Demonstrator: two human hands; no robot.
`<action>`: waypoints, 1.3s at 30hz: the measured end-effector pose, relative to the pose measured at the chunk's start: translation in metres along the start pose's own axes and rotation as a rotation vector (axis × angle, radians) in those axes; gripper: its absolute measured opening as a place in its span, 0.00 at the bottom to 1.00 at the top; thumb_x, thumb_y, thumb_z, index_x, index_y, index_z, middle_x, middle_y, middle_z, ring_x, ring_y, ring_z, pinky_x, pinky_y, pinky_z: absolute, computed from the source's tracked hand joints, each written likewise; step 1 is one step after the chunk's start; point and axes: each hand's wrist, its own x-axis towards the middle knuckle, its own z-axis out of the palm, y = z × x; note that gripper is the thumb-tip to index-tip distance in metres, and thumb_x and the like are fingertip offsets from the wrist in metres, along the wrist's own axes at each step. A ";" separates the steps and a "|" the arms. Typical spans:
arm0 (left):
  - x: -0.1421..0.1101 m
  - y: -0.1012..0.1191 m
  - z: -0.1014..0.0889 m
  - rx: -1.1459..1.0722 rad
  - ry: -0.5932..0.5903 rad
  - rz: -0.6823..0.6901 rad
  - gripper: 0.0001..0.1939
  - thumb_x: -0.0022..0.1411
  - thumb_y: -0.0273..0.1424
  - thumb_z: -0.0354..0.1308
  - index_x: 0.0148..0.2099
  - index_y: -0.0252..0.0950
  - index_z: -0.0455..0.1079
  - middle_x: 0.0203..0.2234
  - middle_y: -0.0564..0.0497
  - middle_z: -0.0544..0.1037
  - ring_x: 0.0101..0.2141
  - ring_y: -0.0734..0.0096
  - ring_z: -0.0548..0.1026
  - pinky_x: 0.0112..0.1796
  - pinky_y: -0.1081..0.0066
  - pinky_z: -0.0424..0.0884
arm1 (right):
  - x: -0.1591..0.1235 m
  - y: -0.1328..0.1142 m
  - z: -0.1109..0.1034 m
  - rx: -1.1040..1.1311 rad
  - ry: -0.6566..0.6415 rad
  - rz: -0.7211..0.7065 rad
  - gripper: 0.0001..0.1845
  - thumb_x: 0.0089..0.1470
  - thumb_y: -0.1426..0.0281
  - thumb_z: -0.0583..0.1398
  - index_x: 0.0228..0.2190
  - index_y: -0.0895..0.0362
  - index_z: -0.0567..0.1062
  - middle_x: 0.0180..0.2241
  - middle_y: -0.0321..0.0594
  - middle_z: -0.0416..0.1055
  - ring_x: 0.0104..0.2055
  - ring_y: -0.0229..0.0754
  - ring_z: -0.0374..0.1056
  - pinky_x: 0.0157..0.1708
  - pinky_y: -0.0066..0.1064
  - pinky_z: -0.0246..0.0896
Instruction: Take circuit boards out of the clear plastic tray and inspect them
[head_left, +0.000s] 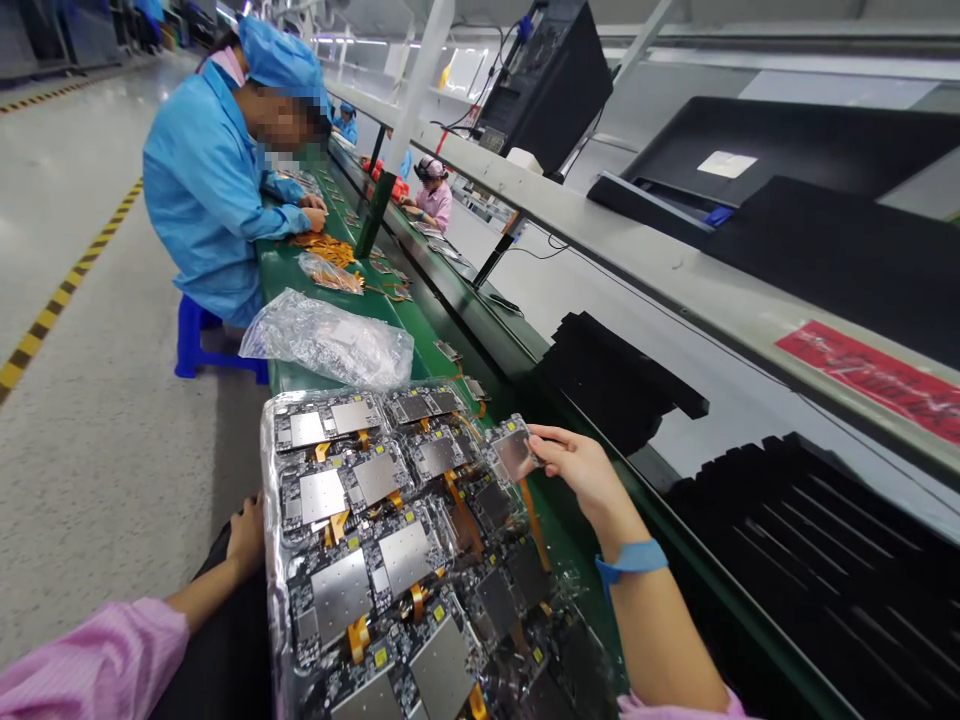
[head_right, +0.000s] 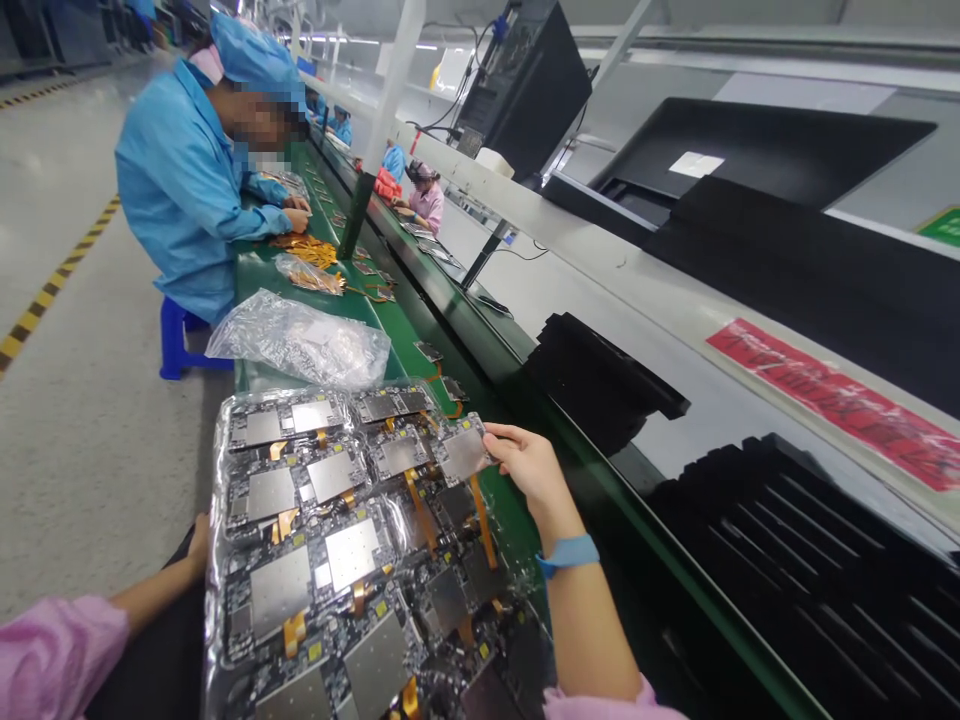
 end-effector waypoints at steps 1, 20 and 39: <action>0.000 0.001 -0.002 0.019 -0.005 -0.008 0.26 0.56 0.14 0.45 0.52 0.24 0.76 0.44 0.32 0.78 0.47 0.46 0.73 0.42 0.57 0.73 | 0.006 0.002 0.009 0.005 0.001 0.023 0.25 0.45 0.61 0.68 0.44 0.62 0.83 0.32 0.46 0.80 0.28 0.39 0.70 0.22 0.26 0.58; 0.008 0.015 -0.009 0.120 -0.060 -0.021 0.29 0.64 0.12 0.42 0.60 0.33 0.73 0.53 0.36 0.77 0.52 0.50 0.75 0.45 0.59 0.76 | 0.018 0.011 0.076 -0.932 0.256 -0.054 0.18 0.65 0.58 0.55 0.43 0.53 0.80 0.51 0.46 0.73 0.48 0.52 0.73 0.40 0.35 0.63; 0.009 0.015 -0.007 0.174 -0.094 -0.015 0.35 0.60 0.08 0.38 0.64 0.29 0.70 0.56 0.33 0.75 0.55 0.48 0.74 0.47 0.58 0.74 | -0.006 0.009 0.115 -1.054 0.058 -0.174 0.18 0.67 0.55 0.55 0.36 0.55 0.75 0.44 0.49 0.75 0.48 0.51 0.71 0.43 0.35 0.60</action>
